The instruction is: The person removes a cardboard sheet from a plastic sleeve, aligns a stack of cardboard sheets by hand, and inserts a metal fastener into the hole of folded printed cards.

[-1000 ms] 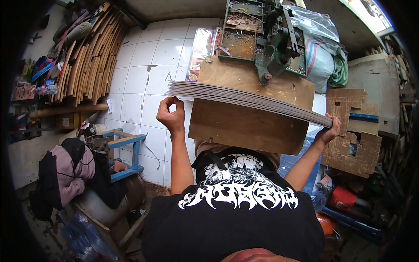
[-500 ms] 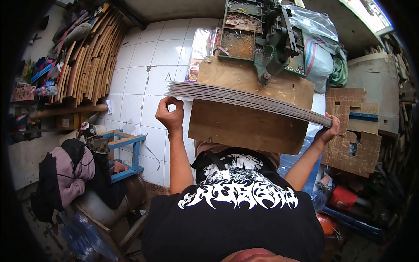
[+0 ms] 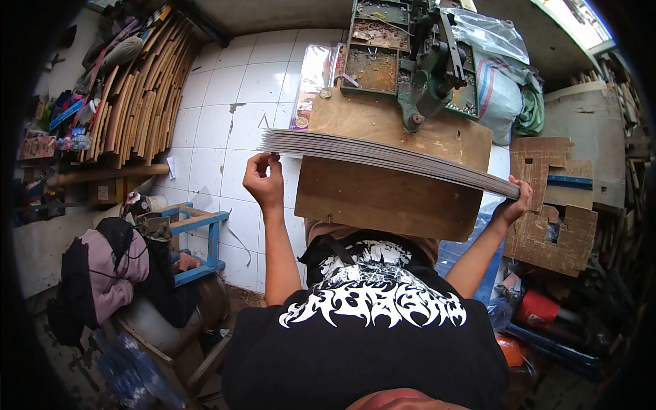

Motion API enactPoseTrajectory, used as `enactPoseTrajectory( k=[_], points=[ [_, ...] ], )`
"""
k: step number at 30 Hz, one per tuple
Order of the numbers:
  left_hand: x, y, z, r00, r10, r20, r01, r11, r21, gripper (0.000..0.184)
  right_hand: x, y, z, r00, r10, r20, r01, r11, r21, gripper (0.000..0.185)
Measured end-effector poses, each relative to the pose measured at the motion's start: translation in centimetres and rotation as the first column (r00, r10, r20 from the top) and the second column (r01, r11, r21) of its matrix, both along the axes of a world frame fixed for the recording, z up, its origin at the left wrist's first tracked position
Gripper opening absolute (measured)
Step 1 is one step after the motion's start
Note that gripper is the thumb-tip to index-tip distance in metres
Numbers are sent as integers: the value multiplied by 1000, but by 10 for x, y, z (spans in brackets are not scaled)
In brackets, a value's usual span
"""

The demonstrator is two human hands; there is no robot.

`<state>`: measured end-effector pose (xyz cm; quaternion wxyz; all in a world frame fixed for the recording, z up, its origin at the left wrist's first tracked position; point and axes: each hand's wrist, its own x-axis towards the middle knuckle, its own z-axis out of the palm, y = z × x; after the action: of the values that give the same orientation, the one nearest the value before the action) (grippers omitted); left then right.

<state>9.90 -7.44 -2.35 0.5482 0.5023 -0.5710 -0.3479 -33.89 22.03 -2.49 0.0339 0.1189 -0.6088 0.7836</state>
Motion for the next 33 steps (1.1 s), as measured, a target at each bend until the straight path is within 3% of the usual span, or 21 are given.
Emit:
enactPoseTrajectory(
  k=[1,3,4,6,7,22,33],
  points=[
    [-3,3,1,1000,0,0,0,1000,0,7,0,0,0,1000,2,0,-2,1000,-4,19],
    [-7,9,3,906,76,-417,-1,984,177,6,0,0,0,1000,2,1,-2,1000,-6,19],
    [-8,10,5,906,76,-417,-1,984,178,6,0,0,-1,1000,-3,-5,3,1000,1,19],
    [-7,14,11,663,187,-725,141,920,366,7,0,0,-1,1000,-5,-10,6,1000,11,19],
    [-5,16,10,626,198,-755,185,902,390,11,0,0,0,1000,0,-15,1,1000,15,19],
    [-11,20,15,570,250,-782,212,875,435,20,2,-4,4,1000,-14,-10,14,1000,-2,19],
    [-8,17,27,564,216,-797,253,873,416,16,1,-4,3,1000,-2,7,2,1000,-16,19]
  ],
)
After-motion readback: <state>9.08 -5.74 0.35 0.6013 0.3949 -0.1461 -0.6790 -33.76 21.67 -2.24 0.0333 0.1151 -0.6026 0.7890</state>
